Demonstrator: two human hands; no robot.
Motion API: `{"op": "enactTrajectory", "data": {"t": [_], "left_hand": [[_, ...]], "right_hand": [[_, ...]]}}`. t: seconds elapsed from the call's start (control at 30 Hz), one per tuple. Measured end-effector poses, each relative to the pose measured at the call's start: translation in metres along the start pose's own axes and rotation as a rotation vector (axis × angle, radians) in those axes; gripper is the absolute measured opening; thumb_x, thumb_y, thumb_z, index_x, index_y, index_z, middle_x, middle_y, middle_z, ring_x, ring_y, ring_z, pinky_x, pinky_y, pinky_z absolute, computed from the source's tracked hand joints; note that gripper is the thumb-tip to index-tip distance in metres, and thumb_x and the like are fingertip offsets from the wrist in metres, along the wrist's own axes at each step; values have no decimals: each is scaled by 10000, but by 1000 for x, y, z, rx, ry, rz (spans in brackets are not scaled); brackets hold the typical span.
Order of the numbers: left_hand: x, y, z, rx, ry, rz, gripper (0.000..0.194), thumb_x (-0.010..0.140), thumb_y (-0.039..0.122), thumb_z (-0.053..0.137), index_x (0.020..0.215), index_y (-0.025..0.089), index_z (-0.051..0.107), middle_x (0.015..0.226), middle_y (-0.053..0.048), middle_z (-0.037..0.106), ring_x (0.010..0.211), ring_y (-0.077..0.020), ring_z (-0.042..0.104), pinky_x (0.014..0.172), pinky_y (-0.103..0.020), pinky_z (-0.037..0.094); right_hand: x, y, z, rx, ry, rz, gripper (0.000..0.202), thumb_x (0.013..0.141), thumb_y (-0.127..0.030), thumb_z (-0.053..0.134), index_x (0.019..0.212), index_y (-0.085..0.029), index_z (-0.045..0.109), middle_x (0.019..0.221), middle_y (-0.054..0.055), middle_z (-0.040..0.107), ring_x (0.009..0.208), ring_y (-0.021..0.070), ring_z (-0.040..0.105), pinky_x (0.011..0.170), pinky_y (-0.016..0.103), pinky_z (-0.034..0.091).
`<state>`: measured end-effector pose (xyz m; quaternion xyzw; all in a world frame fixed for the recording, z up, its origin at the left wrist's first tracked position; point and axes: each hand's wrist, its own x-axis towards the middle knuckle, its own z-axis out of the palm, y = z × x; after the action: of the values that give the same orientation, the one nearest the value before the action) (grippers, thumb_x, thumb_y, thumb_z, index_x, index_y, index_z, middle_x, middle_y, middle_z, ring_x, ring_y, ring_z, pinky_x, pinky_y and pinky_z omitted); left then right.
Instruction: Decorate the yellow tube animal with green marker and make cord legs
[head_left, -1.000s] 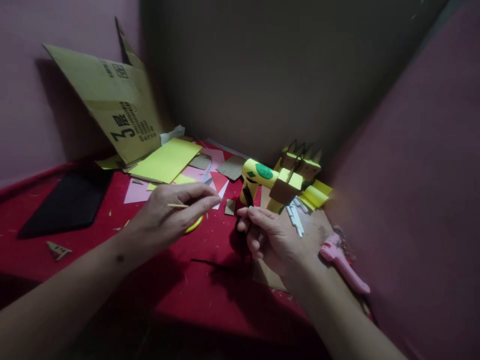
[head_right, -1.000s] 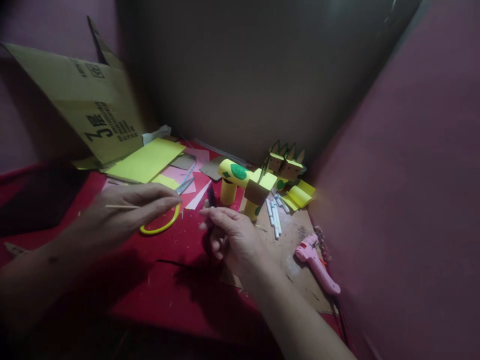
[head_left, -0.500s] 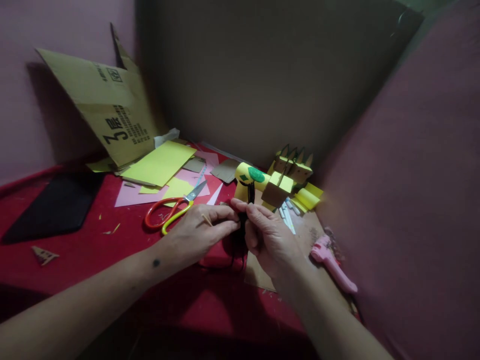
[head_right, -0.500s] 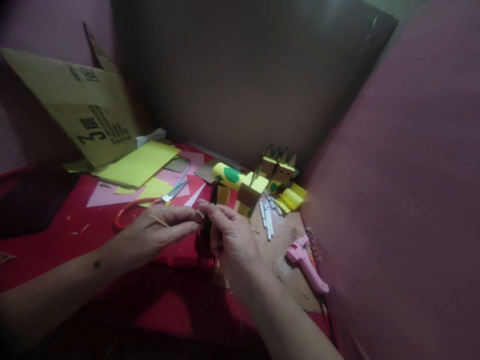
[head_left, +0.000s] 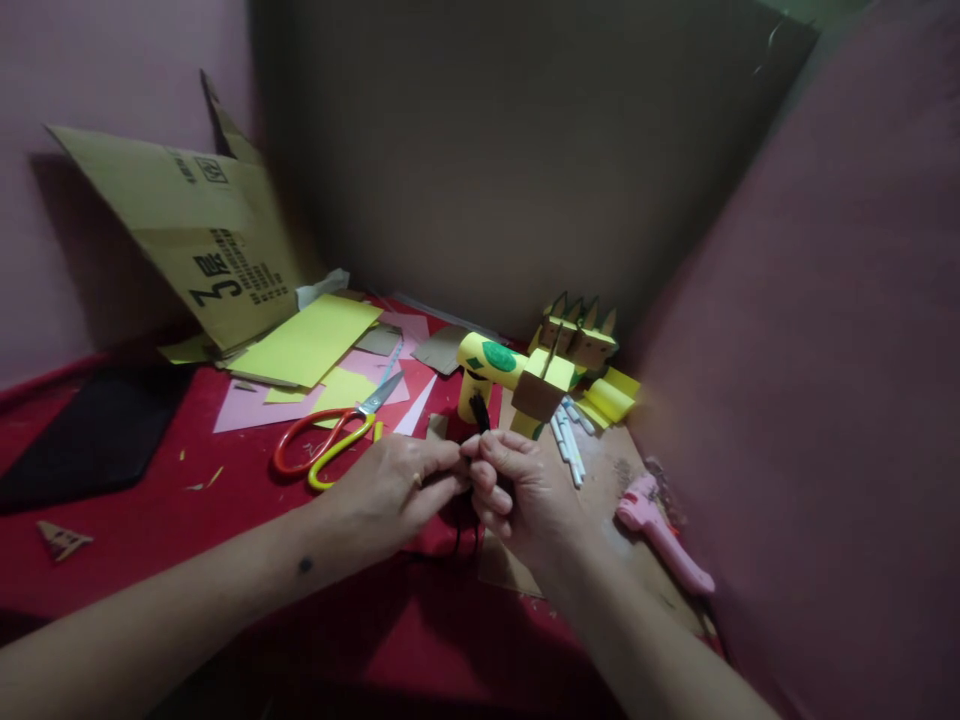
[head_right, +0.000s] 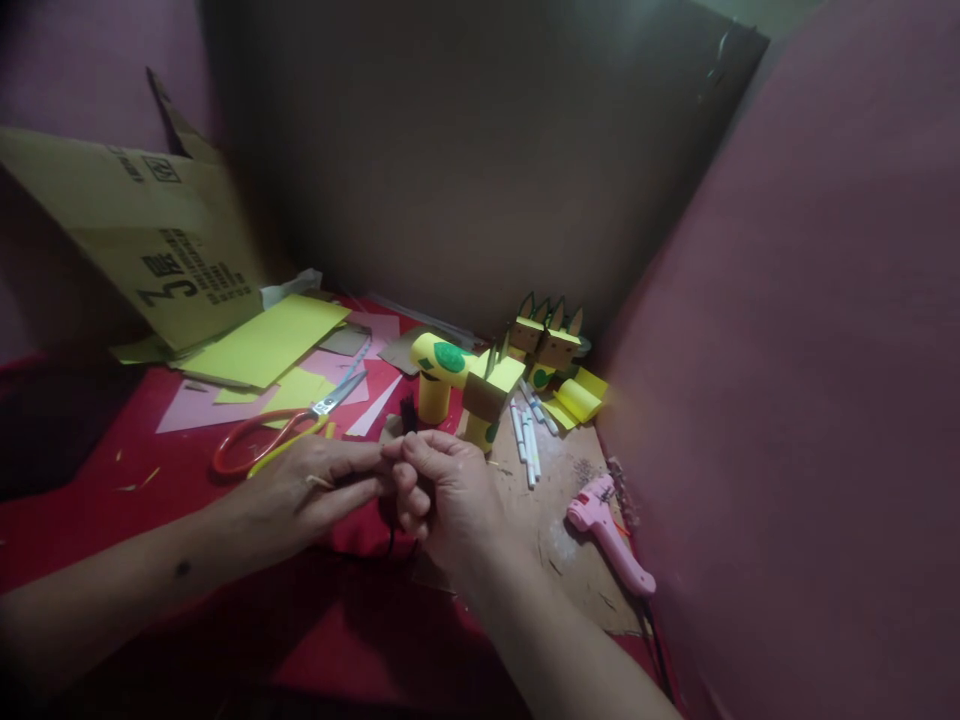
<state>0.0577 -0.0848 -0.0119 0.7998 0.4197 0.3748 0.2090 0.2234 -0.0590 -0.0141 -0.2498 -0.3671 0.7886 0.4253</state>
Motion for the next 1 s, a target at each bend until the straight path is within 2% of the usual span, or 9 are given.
{"op": "enactTrajectory", "data": {"t": [0.07, 0.13, 0.23, 0.33, 0.47, 0.6, 0.7, 0.8, 1.0], "left_hand": [[3, 0, -11, -32, -29, -21, 241, 923, 284, 529, 853, 201, 745, 750, -15, 762, 670, -148, 688, 656, -220, 541], [7, 2, -27, -67, 4, -55, 203, 908, 315, 578, 850, 200, 736, 731, -7, 731, 660, -142, 658, 614, -209, 521], [12, 4, -49, -157, 178, -81, 135, 829, 323, 677, 879, 210, 730, 752, 4, 703, 661, -134, 635, 583, -197, 517], [15, 4, -60, -251, 335, -124, 126, 791, 292, 728, 900, 233, 752, 754, 9, 712, 642, -133, 644, 541, -187, 511], [17, 3, -56, -369, 390, -121, 71, 821, 240, 731, 872, 266, 773, 653, 28, 705, 577, -127, 636, 515, -188, 506], [15, 2, -44, -425, 287, -1, 187, 894, 238, 673, 745, 256, 785, 670, -5, 719, 736, -163, 678, 683, -232, 576], [11, -1, -36, -452, 194, 48, 181, 932, 305, 659, 851, 274, 817, 741, -25, 745, 816, -176, 671, 727, -249, 580], [7, -2, -30, -443, 209, 65, 162, 929, 327, 673, 936, 281, 829, 822, -31, 755, 869, -167, 647, 748, -229, 563], [7, 3, -21, -542, 195, -5, 255, 948, 168, 597, 788, 241, 782, 663, 28, 704, 629, -102, 651, 616, -181, 551]], "right_hand": [[-3, -2, -1, -18, -2, 3, 269, 654, -324, 876, 727, -115, 723, 431, -78, 504, 316, 7, 253, 262, 129, 225], [-4, -5, -3, -21, 17, 2, 265, 648, -316, 874, 742, -118, 725, 429, -95, 465, 329, 4, 215, 268, 128, 212], [-4, -7, -7, 0, 83, 13, 273, 624, -297, 880, 763, -122, 724, 426, -128, 374, 356, 5, 172, 277, 121, 185], [-3, -6, -11, 10, 139, 11, 295, 608, -317, 894, 738, -129, 708, 424, -149, 296, 374, 5, 120, 280, 120, 157], [-3, -3, -15, -4, 185, 14, 324, 595, -347, 905, 743, -141, 703, 420, -151, 287, 382, 8, 109, 290, 120, 149], [-3, 1, -16, -35, 222, 13, 341, 611, -380, 897, 780, -151, 710, 416, -154, 293, 376, 10, 106, 293, 125, 140], [-5, 3, -13, -77, 228, 13, 355, 632, -410, 888, 810, -156, 715, 417, -159, 283, 373, 10, 100, 294, 126, 135], [-8, 5, -9, -116, 234, 33, 380, 634, -429, 882, 840, -154, 718, 416, -164, 273, 374, 9, 99, 297, 123, 120], [-10, 7, -6, -148, 241, 58, 371, 633, -447, 870, 778, -179, 658, 415, -171, 258, 375, 9, 82, 299, 125, 96]]}}
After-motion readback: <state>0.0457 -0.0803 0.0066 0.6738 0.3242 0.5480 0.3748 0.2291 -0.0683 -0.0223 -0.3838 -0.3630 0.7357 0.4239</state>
